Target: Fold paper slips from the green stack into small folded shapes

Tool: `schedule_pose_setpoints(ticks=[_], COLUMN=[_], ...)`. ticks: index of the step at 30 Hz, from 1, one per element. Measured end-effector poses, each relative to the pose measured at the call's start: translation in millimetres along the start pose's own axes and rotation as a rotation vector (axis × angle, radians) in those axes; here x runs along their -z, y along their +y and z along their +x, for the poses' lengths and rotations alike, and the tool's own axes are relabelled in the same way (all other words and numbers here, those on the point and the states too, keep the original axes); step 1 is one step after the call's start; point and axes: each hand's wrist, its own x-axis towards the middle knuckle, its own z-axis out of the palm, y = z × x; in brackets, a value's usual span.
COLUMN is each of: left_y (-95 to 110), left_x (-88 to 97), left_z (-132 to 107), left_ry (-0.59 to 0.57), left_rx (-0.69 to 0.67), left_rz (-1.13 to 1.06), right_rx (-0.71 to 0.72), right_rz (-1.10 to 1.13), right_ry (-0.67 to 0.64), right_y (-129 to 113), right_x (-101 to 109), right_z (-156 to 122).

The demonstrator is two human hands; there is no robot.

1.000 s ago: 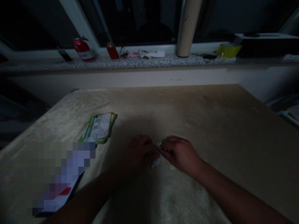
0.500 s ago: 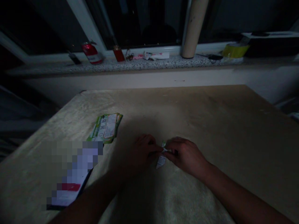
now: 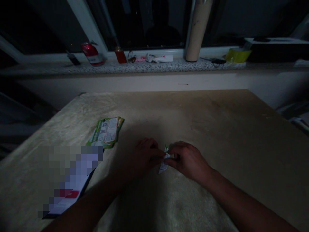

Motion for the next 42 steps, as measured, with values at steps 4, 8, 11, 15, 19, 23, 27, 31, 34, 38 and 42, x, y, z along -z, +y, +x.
schedule_pose_setpoints(ticks=[4, 8, 11, 15, 19, 23, 27, 31, 34, 38, 42], left_y=[-0.8, -1.1, -2.2, -3.6, -3.7, -3.6, -2.5, 1.5, 6.1, 11.0, 13.8], left_x=[3.3, 6.7, 8.4, 10.1, 11.9, 12.6, 12.5, 8.5, 3.9, 0.5, 0.8], left_z=[-1.8, -3.3, -3.7, -4.6, -6.0, -6.9, -8.1, -11.2, -14.6, -18.9, -21.1], left_ry=[-0.014, -0.039, -0.064, -0.068, -0.092, -0.07, -0.066, -0.03, -0.008, 0.01, -0.016], left_rx=[0.015, 0.006, -0.007, -0.015, -0.009, -0.02, -0.014, -0.013, -0.012, -0.019, 0.003], left_rz=[-0.017, -0.013, 0.0, 0.004, -0.009, -0.028, -0.045, -0.036, -0.034, -0.018, 0.024], right_rx=[0.033, 0.016, -0.004, -0.026, -0.016, -0.001, -0.035, -0.075, -0.115, -0.141, -0.153], right_rz=[-0.009, -0.043, -0.063, -0.065, -0.065, -0.068, -0.058, 0.013, 0.046, 0.041, 0.015], right_ry=[-0.012, -0.031, -0.047, -0.047, -0.019, -0.002, -0.003, 0.002, 0.042, 0.09, 0.104], right_y=[-2.5, -5.0, -6.5, -7.8, -8.9, -11.2, -10.7, -5.8, -2.7, -1.5, -0.4], right_x=[1.2, 2.6, 4.0, 4.9, 3.1, 2.1, 3.7, 3.3, -0.6, -6.3, -6.6], right_z=[0.3, 0.1, 0.1, 0.3, -0.7, -1.4, -0.5, -1.5, -3.6, -3.5, 1.7])
